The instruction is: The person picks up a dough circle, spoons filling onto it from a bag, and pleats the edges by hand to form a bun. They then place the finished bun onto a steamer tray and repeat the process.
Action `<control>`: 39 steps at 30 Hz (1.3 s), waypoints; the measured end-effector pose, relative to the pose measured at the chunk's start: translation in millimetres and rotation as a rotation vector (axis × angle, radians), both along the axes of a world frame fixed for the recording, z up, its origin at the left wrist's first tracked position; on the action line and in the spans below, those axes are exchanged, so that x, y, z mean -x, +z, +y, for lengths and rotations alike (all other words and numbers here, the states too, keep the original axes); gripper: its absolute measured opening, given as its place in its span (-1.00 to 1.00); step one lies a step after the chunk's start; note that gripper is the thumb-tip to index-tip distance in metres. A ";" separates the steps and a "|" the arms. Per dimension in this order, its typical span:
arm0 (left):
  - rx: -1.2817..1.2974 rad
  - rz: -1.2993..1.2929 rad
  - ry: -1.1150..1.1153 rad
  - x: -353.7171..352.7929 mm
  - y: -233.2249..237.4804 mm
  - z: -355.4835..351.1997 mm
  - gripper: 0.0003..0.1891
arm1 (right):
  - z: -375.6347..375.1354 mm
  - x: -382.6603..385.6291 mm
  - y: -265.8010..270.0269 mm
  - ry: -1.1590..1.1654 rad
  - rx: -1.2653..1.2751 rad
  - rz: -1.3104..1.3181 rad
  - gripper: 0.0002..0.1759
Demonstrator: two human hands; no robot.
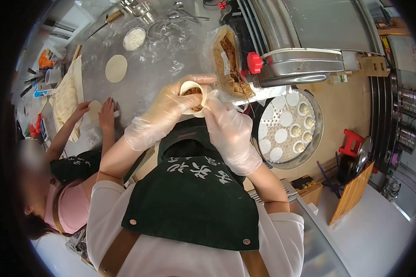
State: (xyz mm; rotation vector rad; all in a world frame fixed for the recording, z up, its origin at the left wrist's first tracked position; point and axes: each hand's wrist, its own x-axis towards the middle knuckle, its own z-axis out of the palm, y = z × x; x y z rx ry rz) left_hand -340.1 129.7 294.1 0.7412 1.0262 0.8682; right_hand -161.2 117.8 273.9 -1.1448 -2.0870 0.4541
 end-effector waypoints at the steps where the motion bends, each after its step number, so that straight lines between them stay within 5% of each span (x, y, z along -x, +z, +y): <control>1: 0.001 -0.018 -0.007 0.8 0.2 0.8 -0.65 | -1.1 -1.2 1.6 0.014 0.020 -0.054 -0.66; 7: -0.068 0.288 -0.220 0.6 12.7 6.8 -0.63 | -4.7 2.8 -2.8 -0.099 0.193 0.134 -0.53; 10: -0.315 0.306 -0.091 -6.3 -3.3 2.6 -0.62 | 4.7 3.4 -3.9 0.003 -0.062 0.054 -0.54; 13: -0.028 0.177 0.050 -8.3 17.0 3.1 -0.63 | 4.5 4.9 -0.8 -0.074 -0.135 0.080 -0.54; 16: 0.000 -0.217 0.383 -31.3 -7.8 -11.6 -0.64 | -2.8 10.2 -13.7 -0.158 0.056 0.243 -0.55; 19: 0.051 -0.216 0.445 -38.3 -15.7 -13.5 -0.63 | -4.2 13.9 -12.0 -0.154 0.102 0.183 -0.69; 22: 0.056 -0.069 0.398 -36.9 -11.0 -13.6 -0.64 | -4.7 15.9 -4.7 -0.244 0.331 0.233 -0.68; 25: 0.011 -0.011 0.381 -35.9 -9.1 -13.2 -0.66 | -0.8 13.8 7.1 -0.175 0.261 0.088 -0.64; 28: -0.003 -0.047 0.314 -26.7 -6.8 -15.2 -0.66 | 8.0 10.4 -8.8 -0.010 -0.145 0.093 -0.55; 34: -0.156 0.006 0.191 -20.3 -8.2 -16.4 -0.60 | 6.8 8.9 -4.0 0.028 -0.104 0.126 -0.60; 37: -0.316 0.154 0.159 -22.0 -24.0 -17.9 -0.58 | -2.8 15.9 3.2 -0.127 0.176 0.234 -0.62; 39: -0.332 0.186 0.135 -20.6 -24.1 -18.2 -0.57 | 2.0 10.7 -3.0 -0.040 -0.014 0.138 -0.62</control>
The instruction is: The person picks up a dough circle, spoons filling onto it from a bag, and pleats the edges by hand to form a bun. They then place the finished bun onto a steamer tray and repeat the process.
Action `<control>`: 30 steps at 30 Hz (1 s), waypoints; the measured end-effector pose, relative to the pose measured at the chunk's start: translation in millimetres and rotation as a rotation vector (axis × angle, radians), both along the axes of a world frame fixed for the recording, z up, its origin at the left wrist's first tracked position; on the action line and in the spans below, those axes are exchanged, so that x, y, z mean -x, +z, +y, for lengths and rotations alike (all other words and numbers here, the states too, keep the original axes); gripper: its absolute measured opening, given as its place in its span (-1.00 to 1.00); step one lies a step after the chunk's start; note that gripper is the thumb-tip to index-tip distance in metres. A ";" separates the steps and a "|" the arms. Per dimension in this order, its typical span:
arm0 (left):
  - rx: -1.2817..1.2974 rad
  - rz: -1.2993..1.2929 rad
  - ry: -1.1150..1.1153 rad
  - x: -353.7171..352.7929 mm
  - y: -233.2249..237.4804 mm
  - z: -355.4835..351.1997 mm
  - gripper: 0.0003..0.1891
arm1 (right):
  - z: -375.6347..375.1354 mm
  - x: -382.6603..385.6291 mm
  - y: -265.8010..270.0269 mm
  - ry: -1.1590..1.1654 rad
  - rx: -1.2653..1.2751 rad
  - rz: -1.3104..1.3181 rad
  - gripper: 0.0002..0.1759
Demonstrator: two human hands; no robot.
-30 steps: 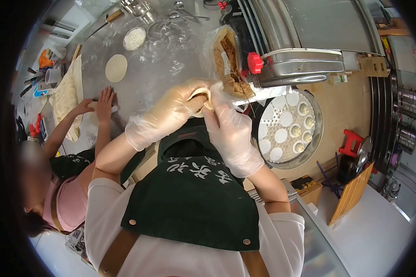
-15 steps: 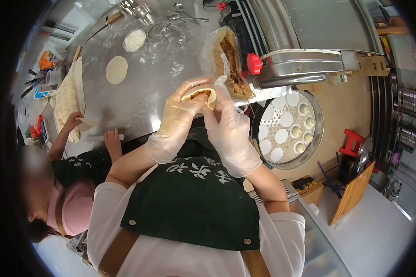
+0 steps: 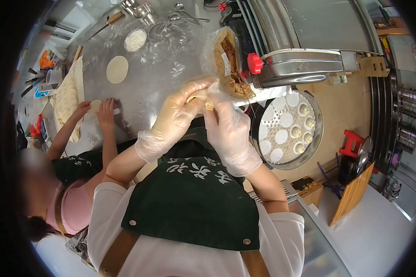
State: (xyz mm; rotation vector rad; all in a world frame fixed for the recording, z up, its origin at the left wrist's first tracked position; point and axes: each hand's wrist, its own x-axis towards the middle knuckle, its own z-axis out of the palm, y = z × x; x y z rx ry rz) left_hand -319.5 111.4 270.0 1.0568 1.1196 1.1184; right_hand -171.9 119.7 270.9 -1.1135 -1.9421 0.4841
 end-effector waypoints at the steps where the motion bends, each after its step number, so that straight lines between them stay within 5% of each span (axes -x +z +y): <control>1: 0.037 -0.025 -0.015 3.0 7.2 1.2 -0.57 | 2.4 -2.2 -1.9 0.036 -0.097 -0.051 -0.62; 5: 0.093 -0.023 -0.060 9.3 15.6 1.4 -0.55 | 3.0 -3.2 2.4 0.071 -0.159 -0.082 -0.62; 11: -0.355 0.438 -0.103 8.1 9.8 3.1 -0.53 | -3.4 3.0 7.2 -0.017 0.011 0.009 -0.63; 14: -0.083 -0.094 0.162 -7.3 21.8 0.1 -0.58 | -1.9 3.6 -4.6 -0.014 0.042 0.221 -0.62; 17: 0.079 -0.331 0.195 -19.9 7.0 -3.6 -0.56 | -4.1 5.1 -9.0 -0.025 0.171 0.301 -0.67; 20: -0.085 -0.034 0.230 -23.9 -1.3 1.8 -0.58 | 2.9 4.1 -1.2 -0.094 -0.036 0.009 -0.72; 30: -0.118 0.004 0.134 -11.1 12.0 2.5 -0.60 | 5.9 -0.6 -0.8 -0.040 -0.065 0.036 -0.69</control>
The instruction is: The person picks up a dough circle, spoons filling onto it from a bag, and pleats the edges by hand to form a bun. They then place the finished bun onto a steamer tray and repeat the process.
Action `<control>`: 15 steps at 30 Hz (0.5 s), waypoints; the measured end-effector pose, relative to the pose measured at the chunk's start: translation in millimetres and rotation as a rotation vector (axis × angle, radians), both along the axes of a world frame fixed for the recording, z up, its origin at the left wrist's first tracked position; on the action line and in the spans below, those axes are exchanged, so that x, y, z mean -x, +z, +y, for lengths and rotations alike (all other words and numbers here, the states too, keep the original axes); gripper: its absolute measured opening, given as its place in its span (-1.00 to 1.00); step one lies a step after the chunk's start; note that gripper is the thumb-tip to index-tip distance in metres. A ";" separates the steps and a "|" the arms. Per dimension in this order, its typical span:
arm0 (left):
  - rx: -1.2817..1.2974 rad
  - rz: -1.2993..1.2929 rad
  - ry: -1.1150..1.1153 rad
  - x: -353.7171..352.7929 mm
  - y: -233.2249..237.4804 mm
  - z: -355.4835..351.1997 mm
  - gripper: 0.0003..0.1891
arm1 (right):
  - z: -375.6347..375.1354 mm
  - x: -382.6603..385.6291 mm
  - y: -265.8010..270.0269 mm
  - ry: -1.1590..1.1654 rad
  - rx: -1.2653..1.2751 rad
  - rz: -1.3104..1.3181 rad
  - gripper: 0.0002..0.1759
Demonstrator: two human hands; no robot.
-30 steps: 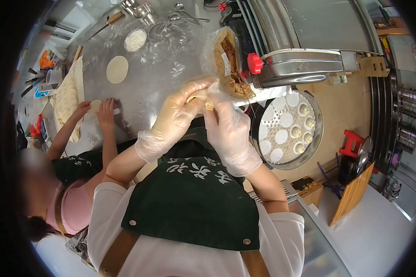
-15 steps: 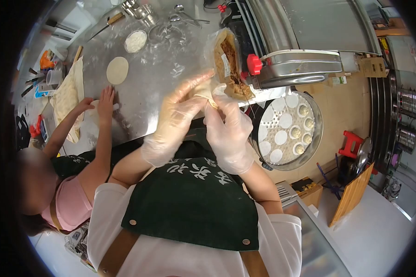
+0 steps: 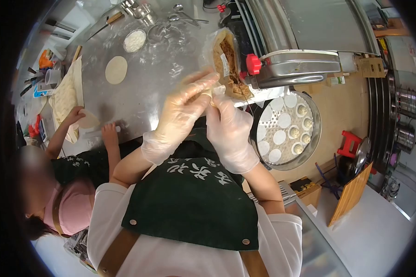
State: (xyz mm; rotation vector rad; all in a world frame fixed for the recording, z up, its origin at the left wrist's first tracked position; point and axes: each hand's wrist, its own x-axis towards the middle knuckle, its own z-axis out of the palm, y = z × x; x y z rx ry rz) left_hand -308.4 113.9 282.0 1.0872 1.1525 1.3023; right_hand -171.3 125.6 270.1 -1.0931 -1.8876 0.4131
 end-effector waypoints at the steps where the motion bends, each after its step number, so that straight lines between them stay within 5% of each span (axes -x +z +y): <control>1: -0.018 0.057 -0.001 -1.0 0.4 -0.1 -0.59 | 0.8 1.7 0.2 -0.022 -0.031 -0.017 -0.69; 5: -0.260 0.318 0.056 -5.3 13.2 -3.7 -0.59 | 1.8 0.8 12.0 0.008 -0.072 -0.019 -0.73; 8: -0.044 -0.556 0.103 -8.5 1.3 5.2 -0.39 | -18.9 5.9 30.5 0.094 0.657 0.814 -0.75; 9: 0.085 -0.687 -0.079 -4.0 -4.2 6.5 -0.17 | -18.4 -0.5 37.8 0.137 0.744 0.785 -0.77; 12: 0.077 -0.803 0.019 -20.1 -24.5 11.0 -0.21 | -8.0 -3.0 16.0 0.034 0.332 0.365 -0.78; 15: 0.078 -0.683 0.031 -22.3 -17.4 5.8 -0.26 | -8.5 -0.3 27.3 -0.069 0.271 0.281 -0.76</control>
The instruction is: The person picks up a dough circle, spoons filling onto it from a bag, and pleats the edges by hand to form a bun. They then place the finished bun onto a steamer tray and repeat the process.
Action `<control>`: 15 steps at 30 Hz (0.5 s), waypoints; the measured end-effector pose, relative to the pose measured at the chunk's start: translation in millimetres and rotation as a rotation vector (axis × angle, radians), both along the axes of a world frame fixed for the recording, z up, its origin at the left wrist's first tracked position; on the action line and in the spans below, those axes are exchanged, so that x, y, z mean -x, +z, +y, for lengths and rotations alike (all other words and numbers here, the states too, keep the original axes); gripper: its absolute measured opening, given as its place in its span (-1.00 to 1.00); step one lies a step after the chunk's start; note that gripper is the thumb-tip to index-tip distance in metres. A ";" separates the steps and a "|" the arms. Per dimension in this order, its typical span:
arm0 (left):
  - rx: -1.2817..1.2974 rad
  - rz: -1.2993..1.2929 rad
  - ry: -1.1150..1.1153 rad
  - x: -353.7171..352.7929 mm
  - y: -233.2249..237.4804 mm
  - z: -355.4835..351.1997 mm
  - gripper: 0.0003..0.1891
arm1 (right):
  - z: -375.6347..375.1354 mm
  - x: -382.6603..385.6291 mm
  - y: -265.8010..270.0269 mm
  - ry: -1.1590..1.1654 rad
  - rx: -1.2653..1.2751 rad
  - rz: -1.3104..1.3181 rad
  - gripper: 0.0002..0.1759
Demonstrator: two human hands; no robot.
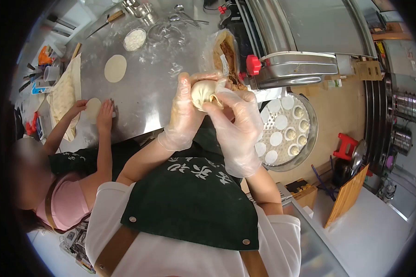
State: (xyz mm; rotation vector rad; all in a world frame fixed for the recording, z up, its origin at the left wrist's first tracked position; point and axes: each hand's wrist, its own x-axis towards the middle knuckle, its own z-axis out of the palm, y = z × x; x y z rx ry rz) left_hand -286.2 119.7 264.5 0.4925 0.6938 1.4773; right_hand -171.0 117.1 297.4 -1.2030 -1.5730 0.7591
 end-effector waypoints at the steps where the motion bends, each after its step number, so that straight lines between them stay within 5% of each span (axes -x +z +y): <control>1: -0.004 -0.004 -0.025 0.9 1.7 -0.3 -0.27 | 2.8 1.0 -0.3 0.008 -0.073 0.003 -0.74; 7: 0.006 0.161 -0.123 13.1 0.1 7.9 -0.25 | 3.1 -16.7 6.7 0.185 -0.269 -0.331 -0.65; 13: 0.048 0.426 -0.798 45.5 24.7 29.5 -0.18 | 14.2 -46.4 12.5 0.564 -0.341 -0.598 -0.54; 15: 0.109 -0.052 -1.051 54.6 21.1 42.0 -0.12 | 23.3 -45.4 27.7 0.713 -0.330 -0.693 -0.54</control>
